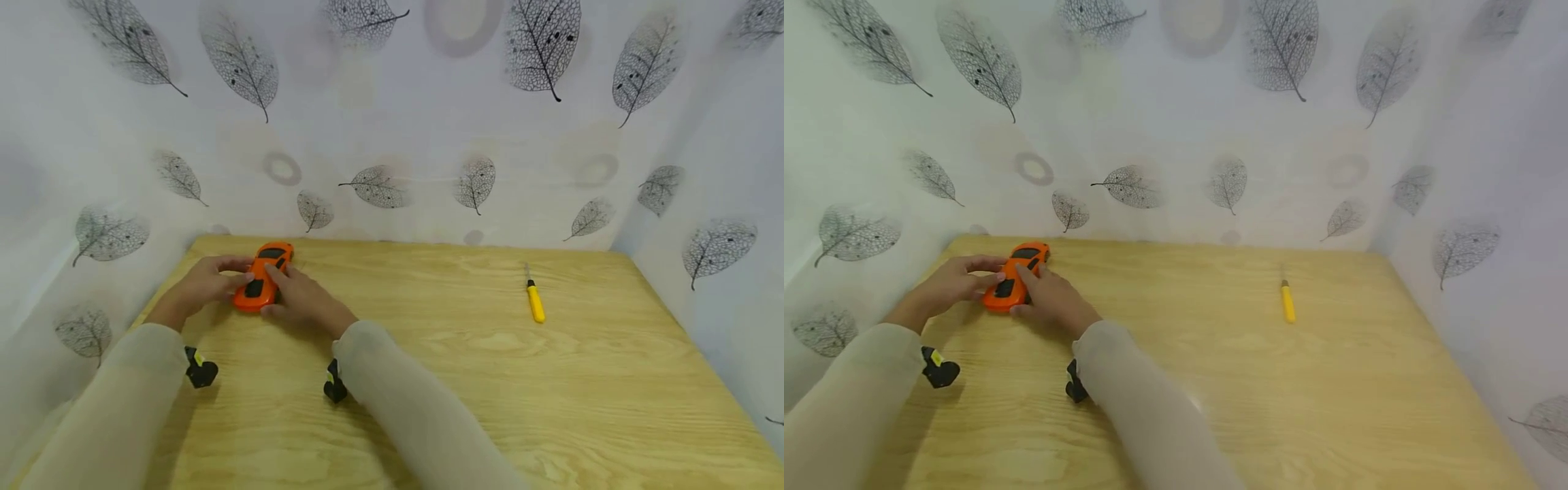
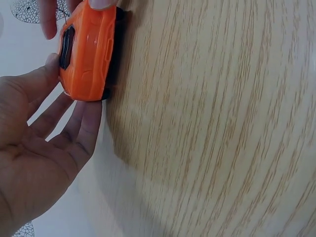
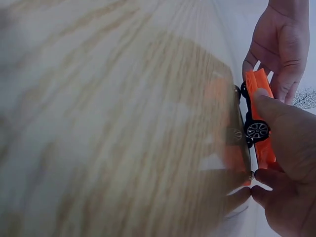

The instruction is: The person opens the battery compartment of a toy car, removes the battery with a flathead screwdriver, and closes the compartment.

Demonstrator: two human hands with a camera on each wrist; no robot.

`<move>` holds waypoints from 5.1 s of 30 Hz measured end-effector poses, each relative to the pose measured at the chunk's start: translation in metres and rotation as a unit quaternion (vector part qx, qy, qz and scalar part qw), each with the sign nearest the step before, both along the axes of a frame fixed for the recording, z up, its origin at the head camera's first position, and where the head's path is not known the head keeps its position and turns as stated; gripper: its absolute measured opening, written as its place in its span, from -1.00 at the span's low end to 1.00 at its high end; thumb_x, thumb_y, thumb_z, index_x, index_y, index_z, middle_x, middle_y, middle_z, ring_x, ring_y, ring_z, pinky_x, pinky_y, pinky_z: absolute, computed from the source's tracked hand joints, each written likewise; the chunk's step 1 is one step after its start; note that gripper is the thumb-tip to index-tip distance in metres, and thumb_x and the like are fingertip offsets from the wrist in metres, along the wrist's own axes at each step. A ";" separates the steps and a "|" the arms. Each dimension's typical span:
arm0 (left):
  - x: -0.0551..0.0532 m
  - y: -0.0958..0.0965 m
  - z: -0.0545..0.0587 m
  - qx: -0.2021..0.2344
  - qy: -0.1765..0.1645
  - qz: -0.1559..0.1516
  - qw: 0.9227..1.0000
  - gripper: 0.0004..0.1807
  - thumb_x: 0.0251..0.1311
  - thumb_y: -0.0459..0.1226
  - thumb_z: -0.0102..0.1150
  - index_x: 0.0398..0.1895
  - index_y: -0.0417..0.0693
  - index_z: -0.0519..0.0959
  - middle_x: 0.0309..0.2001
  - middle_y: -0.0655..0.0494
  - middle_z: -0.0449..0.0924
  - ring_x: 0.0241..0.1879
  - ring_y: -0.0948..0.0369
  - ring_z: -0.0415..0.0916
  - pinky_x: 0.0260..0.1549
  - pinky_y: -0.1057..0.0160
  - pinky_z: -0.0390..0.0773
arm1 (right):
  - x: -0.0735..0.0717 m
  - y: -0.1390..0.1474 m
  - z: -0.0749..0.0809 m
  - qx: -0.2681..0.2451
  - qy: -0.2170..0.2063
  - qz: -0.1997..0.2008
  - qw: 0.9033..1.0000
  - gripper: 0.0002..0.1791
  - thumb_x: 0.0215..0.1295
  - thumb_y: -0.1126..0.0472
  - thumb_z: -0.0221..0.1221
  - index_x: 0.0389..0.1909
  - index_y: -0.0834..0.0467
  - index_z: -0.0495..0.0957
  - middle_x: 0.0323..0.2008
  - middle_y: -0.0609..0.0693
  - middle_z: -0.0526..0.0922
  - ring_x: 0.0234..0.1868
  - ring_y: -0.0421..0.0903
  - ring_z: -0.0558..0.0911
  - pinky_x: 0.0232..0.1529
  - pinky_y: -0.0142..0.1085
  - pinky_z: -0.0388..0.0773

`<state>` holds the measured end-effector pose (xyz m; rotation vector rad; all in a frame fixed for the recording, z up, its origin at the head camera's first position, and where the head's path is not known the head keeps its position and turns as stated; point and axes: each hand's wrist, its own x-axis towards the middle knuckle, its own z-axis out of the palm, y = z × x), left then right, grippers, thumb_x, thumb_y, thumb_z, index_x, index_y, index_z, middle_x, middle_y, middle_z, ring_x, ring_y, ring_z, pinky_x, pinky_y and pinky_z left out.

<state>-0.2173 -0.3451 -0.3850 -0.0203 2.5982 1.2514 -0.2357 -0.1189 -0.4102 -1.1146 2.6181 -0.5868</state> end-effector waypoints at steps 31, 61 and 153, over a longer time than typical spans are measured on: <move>-0.016 0.039 0.001 0.040 -0.019 -0.026 0.999 -0.37 0.53 -0.20 0.10 0.55 -0.24 0.23 0.47 -0.35 0.21 0.30 -0.21 0.42 0.08 0.04 0.69 | -0.010 0.034 0.001 -0.070 0.023 -0.052 0.996 -0.07 0.28 -0.20 0.35 0.55 0.04 0.18 0.45 0.20 0.22 0.34 0.01 0.44 0.36 -0.27 0.45; -0.026 0.103 -0.010 0.100 -0.032 -0.040 0.994 -0.40 0.47 -0.30 0.17 0.49 -0.29 0.29 0.43 -0.35 0.25 0.19 -0.15 0.52 -0.03 0.06 0.74 | -0.019 0.104 0.004 -0.051 0.014 -0.034 0.998 -0.11 0.24 -0.11 0.41 0.48 0.16 0.28 0.34 0.20 0.38 0.26 0.00 0.46 0.31 -0.27 0.47; -0.047 0.261 -0.003 -0.100 0.091 -0.266 0.955 -0.28 0.12 -0.09 0.55 0.28 -0.17 0.47 0.31 -0.12 0.44 0.33 -0.10 0.37 0.40 -0.11 0.36 | -0.009 0.311 0.018 -0.129 -0.140 -0.016 0.982 -0.18 0.11 0.24 0.50 0.43 0.12 0.43 0.47 0.07 0.36 0.44 0.06 0.39 0.48 0.00 0.32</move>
